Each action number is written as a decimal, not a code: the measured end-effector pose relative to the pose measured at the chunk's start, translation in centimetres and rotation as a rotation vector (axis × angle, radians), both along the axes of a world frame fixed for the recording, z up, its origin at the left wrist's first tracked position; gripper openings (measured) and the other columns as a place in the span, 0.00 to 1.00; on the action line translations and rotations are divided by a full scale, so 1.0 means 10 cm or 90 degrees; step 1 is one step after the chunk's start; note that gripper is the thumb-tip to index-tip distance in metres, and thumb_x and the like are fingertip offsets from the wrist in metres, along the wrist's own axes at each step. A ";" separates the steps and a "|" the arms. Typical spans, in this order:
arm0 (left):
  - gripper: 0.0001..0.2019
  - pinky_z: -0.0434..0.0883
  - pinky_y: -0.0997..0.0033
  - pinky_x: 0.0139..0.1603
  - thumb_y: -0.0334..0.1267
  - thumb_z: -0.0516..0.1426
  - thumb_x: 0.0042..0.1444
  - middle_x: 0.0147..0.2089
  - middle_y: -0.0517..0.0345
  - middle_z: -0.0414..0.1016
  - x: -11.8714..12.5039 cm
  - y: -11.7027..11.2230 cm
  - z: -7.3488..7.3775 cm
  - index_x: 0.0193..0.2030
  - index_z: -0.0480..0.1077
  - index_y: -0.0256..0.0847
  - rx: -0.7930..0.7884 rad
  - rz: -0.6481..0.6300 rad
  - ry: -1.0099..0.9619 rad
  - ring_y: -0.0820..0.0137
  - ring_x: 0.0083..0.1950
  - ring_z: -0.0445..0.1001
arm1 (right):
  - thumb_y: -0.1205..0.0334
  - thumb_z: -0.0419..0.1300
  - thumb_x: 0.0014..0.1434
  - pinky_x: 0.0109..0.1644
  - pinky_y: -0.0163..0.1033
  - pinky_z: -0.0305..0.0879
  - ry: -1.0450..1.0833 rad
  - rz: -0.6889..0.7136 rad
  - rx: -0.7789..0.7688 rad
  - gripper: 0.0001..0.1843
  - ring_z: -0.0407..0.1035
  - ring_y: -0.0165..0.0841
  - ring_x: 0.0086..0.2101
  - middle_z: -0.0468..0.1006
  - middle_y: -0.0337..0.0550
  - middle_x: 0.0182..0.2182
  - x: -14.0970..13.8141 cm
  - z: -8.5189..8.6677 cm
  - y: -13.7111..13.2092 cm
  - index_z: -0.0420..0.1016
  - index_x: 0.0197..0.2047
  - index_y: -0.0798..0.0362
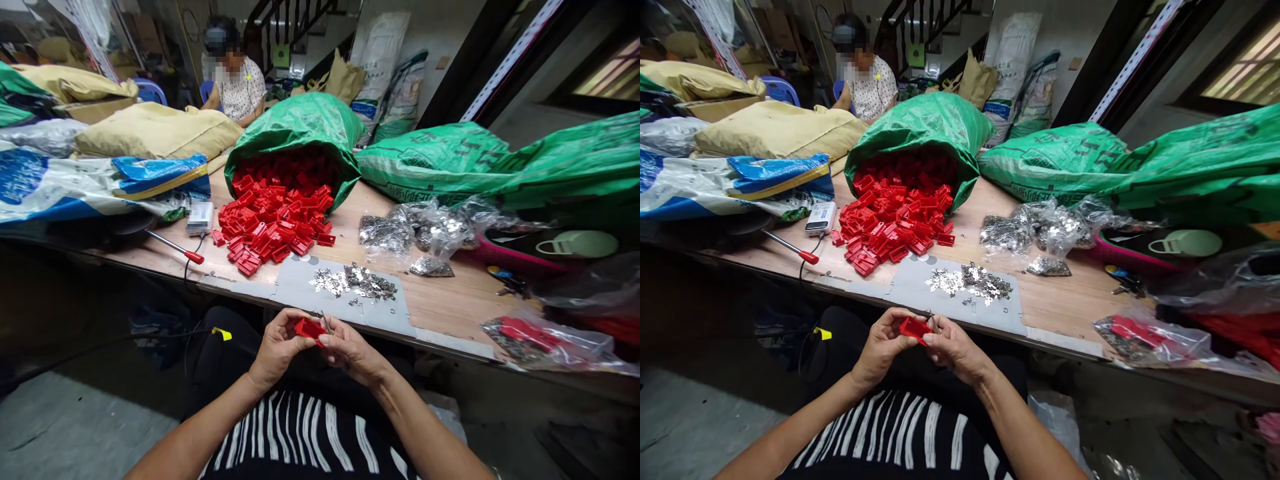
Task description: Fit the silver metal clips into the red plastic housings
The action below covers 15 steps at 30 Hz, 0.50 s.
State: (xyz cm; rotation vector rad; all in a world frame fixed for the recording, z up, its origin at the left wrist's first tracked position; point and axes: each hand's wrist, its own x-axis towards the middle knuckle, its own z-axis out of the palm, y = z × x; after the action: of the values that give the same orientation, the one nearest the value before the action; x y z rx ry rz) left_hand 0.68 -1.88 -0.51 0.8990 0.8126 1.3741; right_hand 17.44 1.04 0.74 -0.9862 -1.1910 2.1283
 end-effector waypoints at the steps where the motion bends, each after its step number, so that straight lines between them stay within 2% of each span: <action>1: 0.16 0.74 0.68 0.48 0.31 0.67 0.44 0.42 0.54 0.81 0.01 0.02 -0.02 0.41 0.71 0.39 -0.029 0.015 -0.025 0.67 0.43 0.79 | 0.46 0.64 0.51 0.21 0.28 0.43 -0.045 0.000 0.037 0.22 0.53 0.22 0.18 0.61 0.29 0.22 0.00 0.01 0.02 0.59 0.36 0.50; 3: 0.17 0.74 0.68 0.48 0.31 0.67 0.45 0.42 0.55 0.81 0.02 0.04 -0.05 0.41 0.69 0.39 -0.075 0.056 -0.069 0.69 0.42 0.79 | 0.46 0.61 0.54 0.23 0.30 0.51 -0.181 -0.024 0.184 0.19 0.60 0.25 0.21 0.67 0.33 0.26 0.04 0.05 0.09 0.62 0.39 0.50; 5: 0.17 0.74 0.68 0.48 0.31 0.67 0.45 0.43 0.56 0.81 0.02 0.06 -0.07 0.42 0.68 0.39 -0.093 0.091 -0.092 0.70 0.42 0.79 | 0.52 0.59 0.58 0.31 0.35 0.60 -0.376 -0.095 0.400 0.12 0.67 0.31 0.29 0.73 0.39 0.32 0.11 0.10 0.20 0.66 0.40 0.50; 6: 0.18 0.74 0.67 0.48 0.31 0.67 0.45 0.43 0.56 0.80 0.02 0.07 -0.07 0.42 0.68 0.39 -0.092 0.101 -0.091 0.69 0.43 0.79 | 0.56 0.57 0.59 0.36 0.38 0.62 -0.488 -0.137 0.502 0.08 0.69 0.34 0.34 0.74 0.41 0.34 0.15 0.12 0.26 0.68 0.39 0.50; 8: 0.18 0.74 0.66 0.49 0.31 0.67 0.44 0.43 0.55 0.80 0.01 0.08 -0.06 0.42 0.68 0.39 -0.086 0.114 -0.077 0.68 0.43 0.79 | 0.62 0.55 0.59 0.39 0.39 0.61 -0.677 -0.191 0.625 0.04 0.69 0.36 0.37 0.75 0.44 0.36 0.22 0.15 0.38 0.70 0.39 0.51; 11: 0.18 0.74 0.65 0.49 0.31 0.66 0.44 0.44 0.55 0.80 0.00 0.07 -0.06 0.42 0.68 0.39 -0.084 0.117 -0.058 0.68 0.44 0.79 | 0.64 0.56 0.59 0.35 0.38 0.60 -0.828 -0.177 0.682 0.04 0.69 0.36 0.35 0.75 0.44 0.37 0.27 0.16 0.50 0.70 0.38 0.50; 15: 0.18 0.74 0.66 0.49 0.31 0.66 0.45 0.44 0.56 0.80 -0.01 0.06 -0.09 0.43 0.68 0.39 -0.088 0.114 -0.063 0.69 0.44 0.79 | 0.60 0.58 0.59 0.32 0.37 0.56 -0.898 -0.121 0.686 0.03 0.69 0.35 0.33 0.75 0.43 0.35 0.22 0.13 0.56 0.69 0.35 0.50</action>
State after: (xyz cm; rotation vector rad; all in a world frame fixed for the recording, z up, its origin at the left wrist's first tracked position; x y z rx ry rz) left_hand 0.60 -1.25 -1.45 0.6583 0.9170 1.4868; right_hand 19.66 6.63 2.07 -1.8265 -2.2391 0.1197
